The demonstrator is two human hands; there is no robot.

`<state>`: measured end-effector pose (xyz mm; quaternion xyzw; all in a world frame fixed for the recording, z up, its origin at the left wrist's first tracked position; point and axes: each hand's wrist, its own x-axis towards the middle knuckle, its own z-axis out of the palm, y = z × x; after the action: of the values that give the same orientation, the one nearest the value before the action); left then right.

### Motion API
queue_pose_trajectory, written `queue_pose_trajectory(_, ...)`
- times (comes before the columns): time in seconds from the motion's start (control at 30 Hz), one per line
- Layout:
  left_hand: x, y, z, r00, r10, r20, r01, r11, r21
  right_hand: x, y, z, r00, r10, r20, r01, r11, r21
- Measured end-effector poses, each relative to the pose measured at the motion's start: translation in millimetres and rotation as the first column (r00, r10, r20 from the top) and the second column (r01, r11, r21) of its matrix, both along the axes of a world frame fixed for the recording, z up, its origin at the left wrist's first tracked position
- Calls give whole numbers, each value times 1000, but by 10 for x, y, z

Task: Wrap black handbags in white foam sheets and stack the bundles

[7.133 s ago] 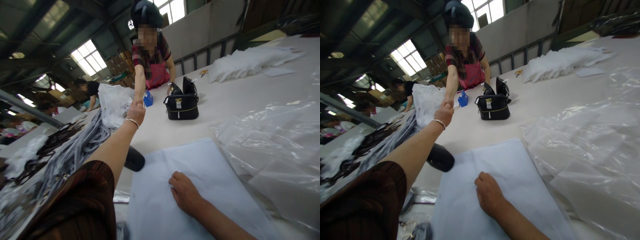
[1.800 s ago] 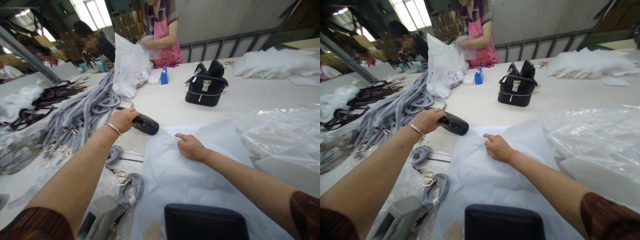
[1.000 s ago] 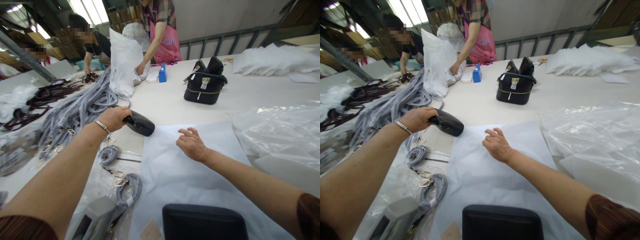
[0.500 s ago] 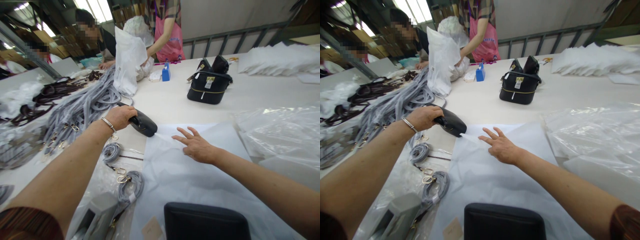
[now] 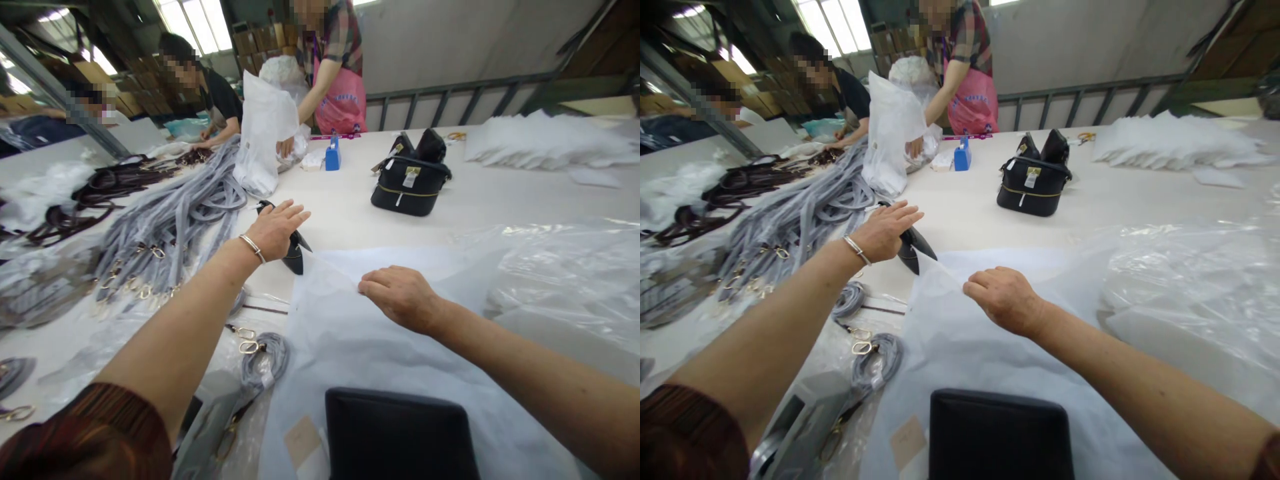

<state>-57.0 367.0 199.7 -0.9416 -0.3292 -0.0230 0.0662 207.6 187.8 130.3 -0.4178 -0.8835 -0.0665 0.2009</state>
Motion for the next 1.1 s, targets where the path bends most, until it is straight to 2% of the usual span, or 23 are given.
queue_pose_trajectory(0.07,68,-255,150,977,-125,173,130,991,-18,-4,-47,59,1000,12,14,-12,1000,26)
queue_pose_trajectory(0.1,113,-399,224,958,-197,208,208,978,-31,-14,-71,93,999,27,26,-28,999,40)
queue_pose_trajectory(0.2,257,-809,367,924,-365,112,373,925,-69,-83,-157,240,996,65,61,-69,995,75)
queue_pose_trajectory(0.33,307,-1180,349,932,-360,-52,358,933,-39,-151,-337,488,995,30,100,-30,1000,-3)
queue_pose_trajectory(0.47,95,-1516,326,929,-356,-102,357,934,-6,-15,-645,639,957,-146,249,195,964,-183)
queue_pose_trajectory(0.57,-126,-1854,360,928,-367,-69,367,930,-12,166,-987,691,903,-238,358,334,912,-238)
queue_pose_trajectory(0.7,-356,-2366,332,941,-337,-21,337,941,23,286,-1588,743,870,-335,361,421,887,-192)
queue_pose_trajectory(0.87,-526,-3031,141,924,-360,-130,364,931,9,143,-2425,656,862,-378,337,450,877,-169)
queue_pose_trajectory(0.97,-618,-3419,-5,925,-343,-162,350,937,16,-14,-2851,475,862,-370,347,450,874,-185)
queue_pose_trajectory(1.1,-769,-3866,-231,932,-294,-211,304,953,14,-202,-3302,146,856,-350,381,450,867,-213)
